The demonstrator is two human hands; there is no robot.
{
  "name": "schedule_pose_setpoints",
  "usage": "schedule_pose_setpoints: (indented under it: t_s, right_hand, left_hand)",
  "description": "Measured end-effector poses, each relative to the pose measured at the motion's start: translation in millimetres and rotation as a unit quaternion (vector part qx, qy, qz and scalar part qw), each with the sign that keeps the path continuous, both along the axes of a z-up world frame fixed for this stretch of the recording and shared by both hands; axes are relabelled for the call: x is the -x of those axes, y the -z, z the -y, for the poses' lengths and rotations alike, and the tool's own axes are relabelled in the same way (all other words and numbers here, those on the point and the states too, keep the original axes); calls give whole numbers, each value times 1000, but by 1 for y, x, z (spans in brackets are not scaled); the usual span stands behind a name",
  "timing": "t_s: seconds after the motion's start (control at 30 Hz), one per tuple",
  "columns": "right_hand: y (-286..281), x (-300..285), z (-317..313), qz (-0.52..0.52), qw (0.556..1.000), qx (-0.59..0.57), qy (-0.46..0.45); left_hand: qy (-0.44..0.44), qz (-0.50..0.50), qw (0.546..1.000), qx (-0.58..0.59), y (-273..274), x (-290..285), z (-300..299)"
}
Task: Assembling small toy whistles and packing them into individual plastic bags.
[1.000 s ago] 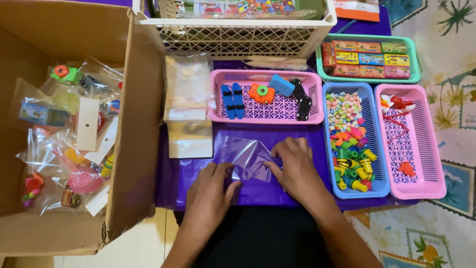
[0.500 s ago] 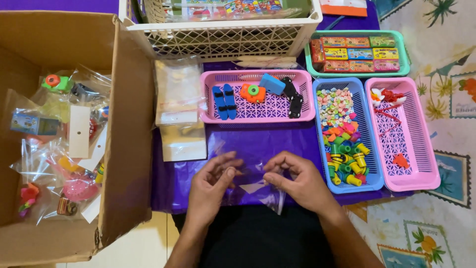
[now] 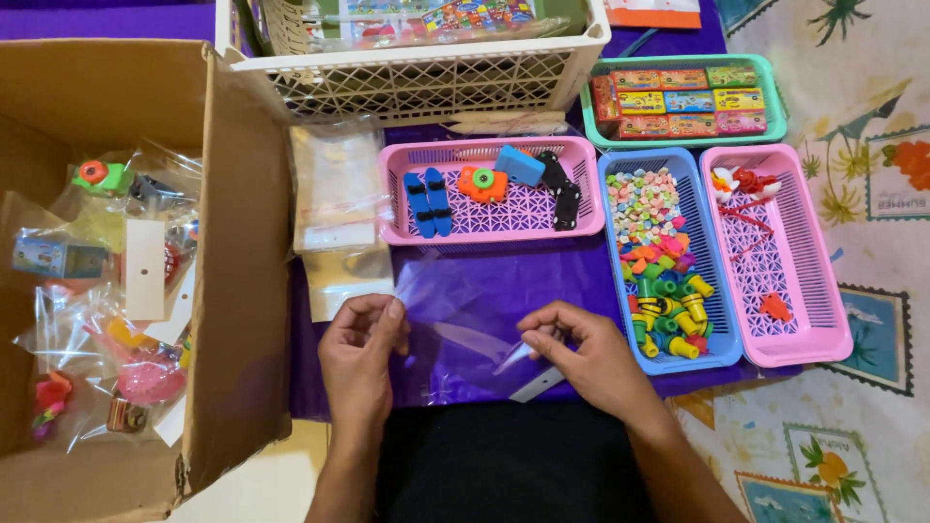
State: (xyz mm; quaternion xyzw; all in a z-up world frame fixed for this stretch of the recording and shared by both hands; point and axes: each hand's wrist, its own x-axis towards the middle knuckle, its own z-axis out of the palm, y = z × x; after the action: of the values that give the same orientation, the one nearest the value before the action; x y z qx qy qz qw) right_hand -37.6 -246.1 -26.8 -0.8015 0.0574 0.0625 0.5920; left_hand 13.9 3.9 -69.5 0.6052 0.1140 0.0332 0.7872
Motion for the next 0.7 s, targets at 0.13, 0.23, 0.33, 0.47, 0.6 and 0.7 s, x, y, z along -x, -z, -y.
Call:
schedule_pose_setpoints:
  t_s: [0.13, 0.23, 0.33, 0.47, 0.6, 0.7]
  right_hand:
    - [-2, -7, 13, 8, 998, 55, 3]
    - [-9, -18, 17, 37, 982, 187, 15]
    - [-7, -30, 15, 86, 960, 265, -7]
    - [17, -48, 15, 198, 906, 375, -8]
    - [18, -54, 8, 218, 898, 381, 37]
    - [27, -57, 18, 198, 897, 395, 26]
  left_hand:
    - [41, 14, 991, -124, 2, 6, -8]
    - [59, -1, 973, -222, 0, 13, -9]
    - [85, -19, 952, -293, -8, 17, -6]
    - [102, 9, 908, -405, -8, 19, -2]
    - [111, 34, 887, -448, -18, 18, 2]
    - [108, 48, 883, -454, -8, 15, -3]
